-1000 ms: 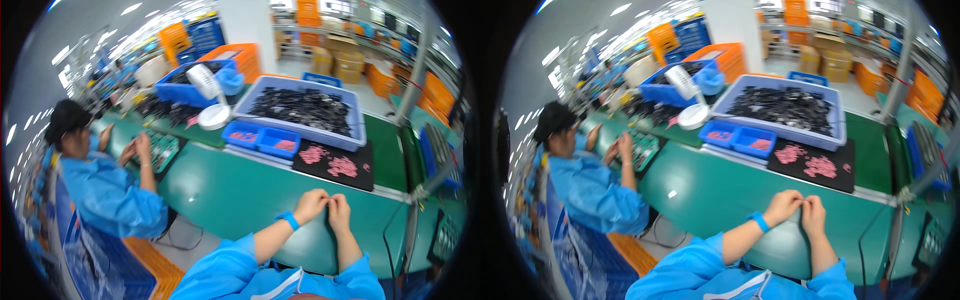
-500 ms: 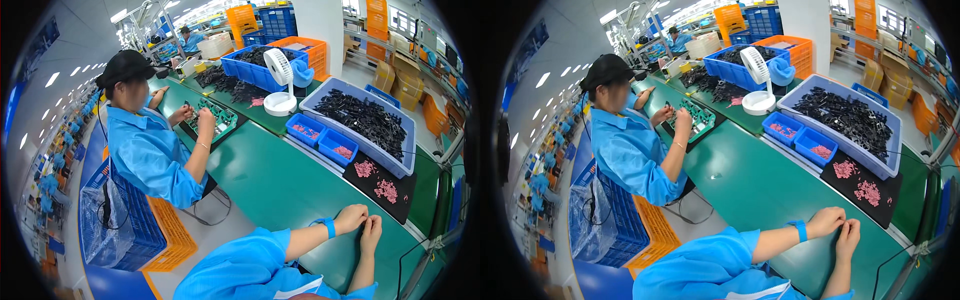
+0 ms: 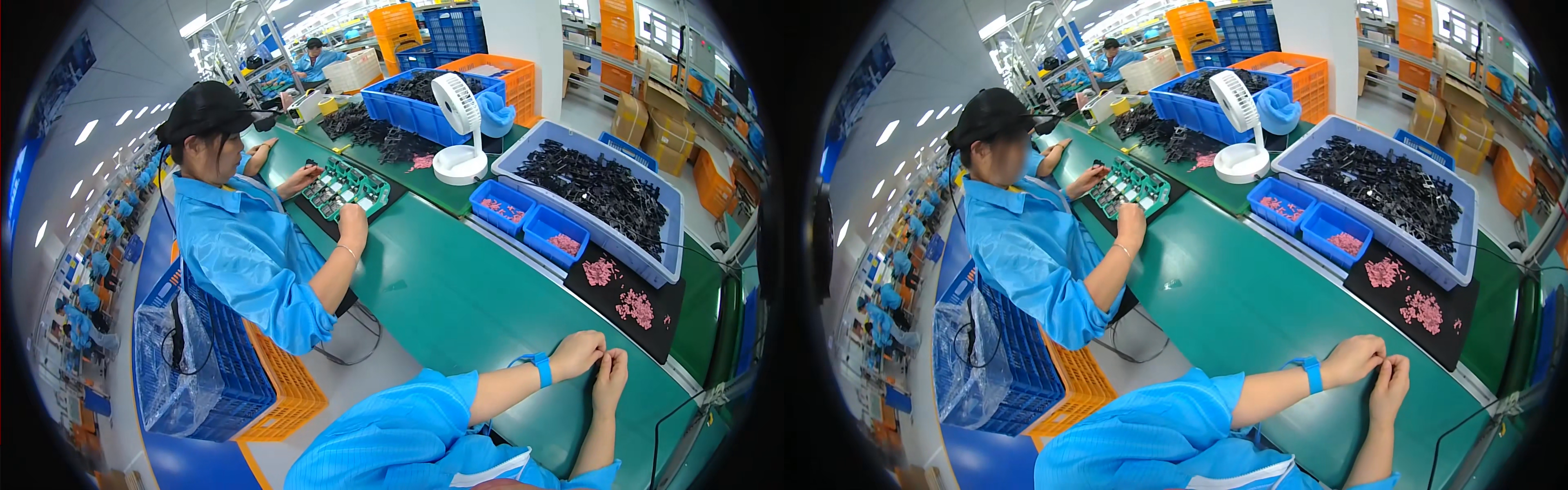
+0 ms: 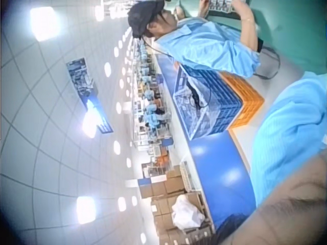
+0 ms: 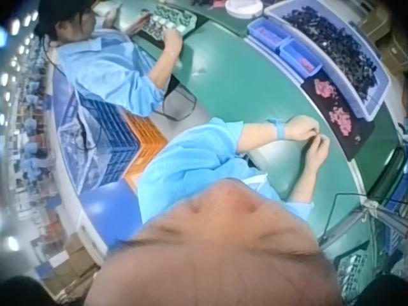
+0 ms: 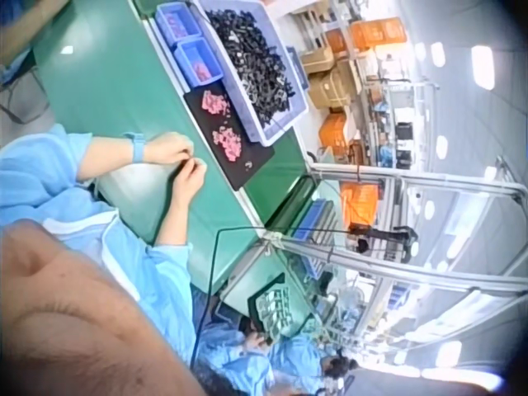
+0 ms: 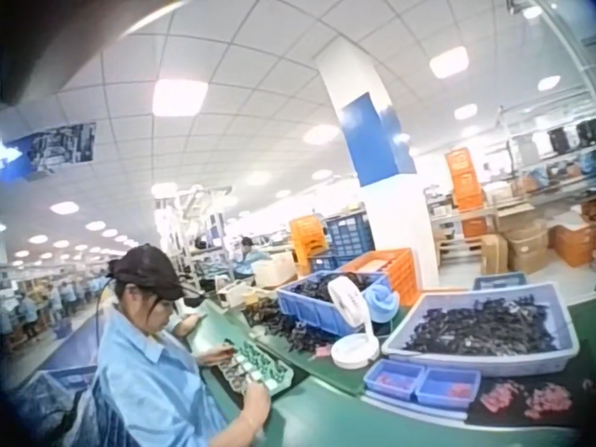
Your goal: Assembling electronic components onto printed circuit boards at a factory workstation.
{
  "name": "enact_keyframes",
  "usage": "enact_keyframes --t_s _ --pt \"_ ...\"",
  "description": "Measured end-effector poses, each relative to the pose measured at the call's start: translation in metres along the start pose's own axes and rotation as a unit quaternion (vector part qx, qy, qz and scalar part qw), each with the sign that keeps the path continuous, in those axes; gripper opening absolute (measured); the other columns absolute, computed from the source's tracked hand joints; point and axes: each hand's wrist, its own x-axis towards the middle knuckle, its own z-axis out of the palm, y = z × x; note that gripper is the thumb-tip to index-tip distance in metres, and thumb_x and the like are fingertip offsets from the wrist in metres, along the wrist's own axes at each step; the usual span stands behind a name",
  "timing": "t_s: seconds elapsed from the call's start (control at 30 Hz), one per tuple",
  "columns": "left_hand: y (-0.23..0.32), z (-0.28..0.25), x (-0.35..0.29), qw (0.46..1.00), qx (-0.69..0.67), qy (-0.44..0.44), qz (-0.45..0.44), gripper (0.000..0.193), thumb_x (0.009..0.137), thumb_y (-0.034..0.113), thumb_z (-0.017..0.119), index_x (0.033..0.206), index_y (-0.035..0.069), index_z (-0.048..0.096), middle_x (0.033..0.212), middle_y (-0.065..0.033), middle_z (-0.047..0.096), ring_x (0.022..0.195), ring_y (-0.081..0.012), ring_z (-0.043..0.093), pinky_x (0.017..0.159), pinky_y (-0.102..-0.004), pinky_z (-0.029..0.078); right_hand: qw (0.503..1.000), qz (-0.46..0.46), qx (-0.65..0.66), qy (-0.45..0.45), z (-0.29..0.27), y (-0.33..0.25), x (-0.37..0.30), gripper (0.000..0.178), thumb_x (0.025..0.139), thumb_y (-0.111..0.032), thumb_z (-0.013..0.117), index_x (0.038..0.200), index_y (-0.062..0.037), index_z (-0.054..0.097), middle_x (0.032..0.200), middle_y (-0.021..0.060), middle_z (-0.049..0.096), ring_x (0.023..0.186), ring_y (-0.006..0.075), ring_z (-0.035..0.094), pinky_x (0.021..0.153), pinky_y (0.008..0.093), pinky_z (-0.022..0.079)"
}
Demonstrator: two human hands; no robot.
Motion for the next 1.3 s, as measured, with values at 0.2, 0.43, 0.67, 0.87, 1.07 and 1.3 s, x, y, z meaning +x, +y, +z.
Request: enact_keyframes --t_s 0.2,0.43,0.67,0.87,1.07,1.3 --pt "-0.001 0.002 0.001 1.0 -0.003 0.004 0.001 0.006 0.08 0.009 0.061 0.08 0.003 0.06 0.081 -0.0141 0.063 0.079 -0.0341 0.06 0.068 -0.0429 0.048 0.999 0.047 0.007 -0.012 -0.004 -0.006 0.001 0.009 0.093 -0.004 0.049 0.086 0.0002 0.048 0.075 0.0054 0.05 0.068 0.0124 0.046 0.062 0.0266 0.041" --pt "0.001 0.0 0.001 1.0 -0.01 0.003 -0.008 0.006 0.079 0.008 0.06 0.078 0.002 0.059 0.082 -0.0145 0.062 0.079 -0.0347 0.06 0.068 -0.0441 0.048 0.998 0.053 0.028 -0.018 -0.004 -0.006 0.001 0.008 0.093 -0.004 0.049 0.086 0.0002 0.048 0.075 0.0046 0.049 0.068 0.012 0.046 0.062 0.0263 0.041" --pt "-0.001 0.001 0.001 1.0 -0.013 0.011 0.003 0.006 0.079 0.007 0.06 0.078 0.002 0.059 0.081 -0.015 0.062 0.078 -0.0349 0.06 0.068 -0.0441 0.048 0.998 0.049 0.019 -0.019 -0.004 -0.008 0.002 0.009 0.093 -0.004 0.049 0.086 0.0002 0.048 0.075 0.0043 0.049 0.068 0.0118 0.046 0.062 0.0261 0.041" --pt "0.0 0.001 0.0 1.0 -0.01 0.003 0.001 0.005 0.079 0.007 0.06 0.078 0.002 0.059 0.081 -0.0148 0.062 0.079 -0.0347 0.06 0.068 -0.0439 0.048 1.0 0.027 0.009 -0.013 -0.002 -0.002 0.001 0.01 0.095 -0.006 0.049 0.086 -0.0015 0.048 0.073 0.0019 0.048 0.064 0.009 0.043 0.056 0.0242 0.037" --pt "0.002 0.001 0.0 1.0 0.0 -0.003 0.007 0.006 0.081 0.008 0.06 0.081 0.002 0.059 0.082 -0.0149 0.063 0.08 -0.0342 0.06 0.069 -0.0433 0.048 1.0 -0.003 0.008 0.001 -0.002 0.0 0.001 0.011 0.096 -0.009 0.048 0.087 -0.0034 0.048 0.072 -0.0008 0.047 0.06 0.006 0.04 0.051 0.0217 0.034" --pt "0.018 -0.011 -0.003 0.999 -0.035 0.009 0.005 0.008 0.082 0.009 0.061 0.081 0.001 0.06 0.082 -0.0143 0.063 0.077 -0.0296 0.062 0.067 -0.0377 0.049 0.986 0.098 0.135 0.018 -0.004 -0.008 0.009 0.01 0.097 -0.01 0.047 0.088 -0.0046 0.047 0.073 0.0007 0.05 0.052 0.0039 0.041 0.046 0.0187 0.033"
